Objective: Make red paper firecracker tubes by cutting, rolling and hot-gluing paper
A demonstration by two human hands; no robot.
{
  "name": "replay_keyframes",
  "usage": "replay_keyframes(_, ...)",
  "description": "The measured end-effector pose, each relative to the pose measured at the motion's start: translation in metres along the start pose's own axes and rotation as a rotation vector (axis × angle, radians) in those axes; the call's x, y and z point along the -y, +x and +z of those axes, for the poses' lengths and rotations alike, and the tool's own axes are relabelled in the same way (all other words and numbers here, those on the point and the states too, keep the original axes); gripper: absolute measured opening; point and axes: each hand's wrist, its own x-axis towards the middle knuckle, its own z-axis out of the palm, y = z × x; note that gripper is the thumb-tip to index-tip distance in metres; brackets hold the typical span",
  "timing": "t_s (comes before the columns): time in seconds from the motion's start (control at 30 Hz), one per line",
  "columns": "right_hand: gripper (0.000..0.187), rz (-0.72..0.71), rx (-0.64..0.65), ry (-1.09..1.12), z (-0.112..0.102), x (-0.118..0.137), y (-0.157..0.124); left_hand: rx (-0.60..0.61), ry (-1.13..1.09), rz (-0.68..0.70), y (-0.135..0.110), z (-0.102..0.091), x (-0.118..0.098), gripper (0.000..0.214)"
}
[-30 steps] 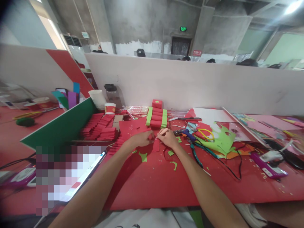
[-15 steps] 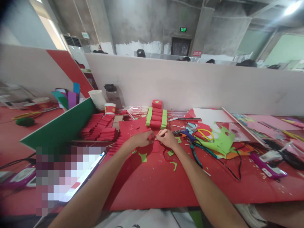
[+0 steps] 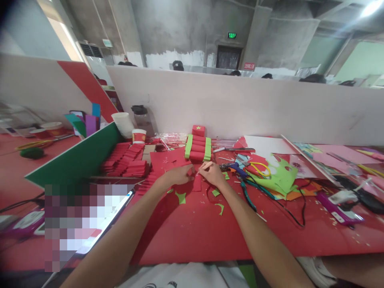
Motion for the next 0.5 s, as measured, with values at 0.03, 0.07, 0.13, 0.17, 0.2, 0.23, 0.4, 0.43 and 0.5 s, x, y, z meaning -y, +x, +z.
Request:
replay_keyframes(0.03,0.021,-0.001,0.001,-0.003,0.000,0.000,0.000,0.003,-0.003,-0.005,0.000,0.000,0.000,0.036)
replay_keyframes(0.07,0.021,0.002,0.004,-0.003,0.000,0.000,0.000,0.006,-0.007,-0.007,0.000,-0.001,-0.001,0.036)
replay_keyframes(0.13,0.019,0.015,0.007,-0.004,-0.001,0.001,0.000,0.012,-0.019,-0.002,-0.001,-0.002,-0.001,0.036)
replay_keyframes(0.17,0.018,0.020,0.007,-0.005,-0.001,0.002,-0.001,0.013,-0.026,0.000,-0.001,-0.002,-0.002,0.036)
replay_keyframes(0.2,0.017,0.023,0.011,-0.007,-0.002,0.003,-0.001,0.015,-0.033,0.000,-0.001,-0.002,-0.002,0.035)
replay_keyframes(0.23,0.016,0.023,0.013,-0.008,-0.002,0.004,-0.001,0.016,-0.037,-0.001,-0.001,-0.003,-0.002,0.035)
replay_keyframes(0.4,0.019,0.001,-0.024,0.018,-0.004,0.006,-0.002,0.040,-0.054,0.026,0.002,-0.002,0.003,0.036)
replay_keyframes(0.43,0.019,-0.007,-0.030,0.015,-0.004,0.006,-0.001,0.048,-0.061,0.041,0.003,-0.002,0.005,0.036)
replay_keyframes(0.5,0.019,-0.014,-0.033,-0.010,-0.003,0.005,-0.001,0.059,-0.074,0.066,0.005,-0.001,0.008,0.038)
